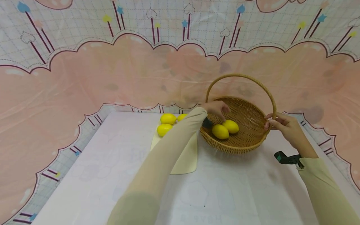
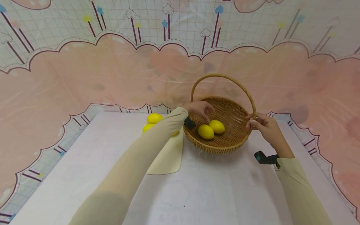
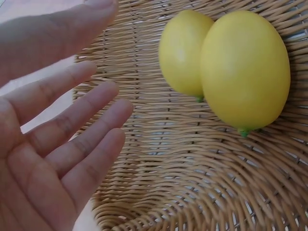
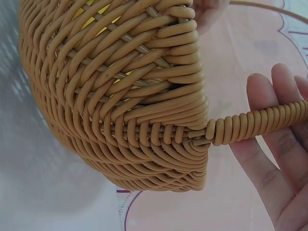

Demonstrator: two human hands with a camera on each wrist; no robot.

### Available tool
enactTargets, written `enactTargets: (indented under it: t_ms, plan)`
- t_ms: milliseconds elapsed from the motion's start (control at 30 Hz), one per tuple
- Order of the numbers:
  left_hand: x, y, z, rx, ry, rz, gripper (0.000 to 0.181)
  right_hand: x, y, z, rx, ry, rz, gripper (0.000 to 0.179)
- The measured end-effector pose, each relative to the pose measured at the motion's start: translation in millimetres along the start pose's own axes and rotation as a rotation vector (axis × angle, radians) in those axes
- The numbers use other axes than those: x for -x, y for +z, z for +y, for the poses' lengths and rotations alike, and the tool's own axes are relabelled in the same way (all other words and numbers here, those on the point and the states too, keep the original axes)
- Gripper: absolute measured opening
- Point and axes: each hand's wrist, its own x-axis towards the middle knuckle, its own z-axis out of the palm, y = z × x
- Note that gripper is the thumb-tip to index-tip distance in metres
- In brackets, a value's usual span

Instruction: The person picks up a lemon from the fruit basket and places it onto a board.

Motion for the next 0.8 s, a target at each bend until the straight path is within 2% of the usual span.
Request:
enactTargets:
  t_ms: [133, 333, 467, 800]
  plan:
    - [-3.3, 6.0, -0.3, 0.018, -0.012, -0.025, 0.055, 0.2, -0.6, 0.0, 0.006, 0.0, -0.002, 0.02]
    - [-9.1, 15.4, -3.5, -0.047, -0.035, -0.034, 0.054, 0.6, -0.7, 1.1, 0.009, 0.003, 0.005, 0.02]
    - [-11.0, 20.1, -5.0, -0.075, -0.029, -0.051, 0.05, 0.7, -1.1, 2.1, 0.006, 0.002, 0.007, 0.02]
    - [-12.7, 27.0, -6.7, -0.075, -0.047, -0.1, 0.051, 1.0, -0.7, 3.9, -0.02, -0.004, 0.004, 0.02]
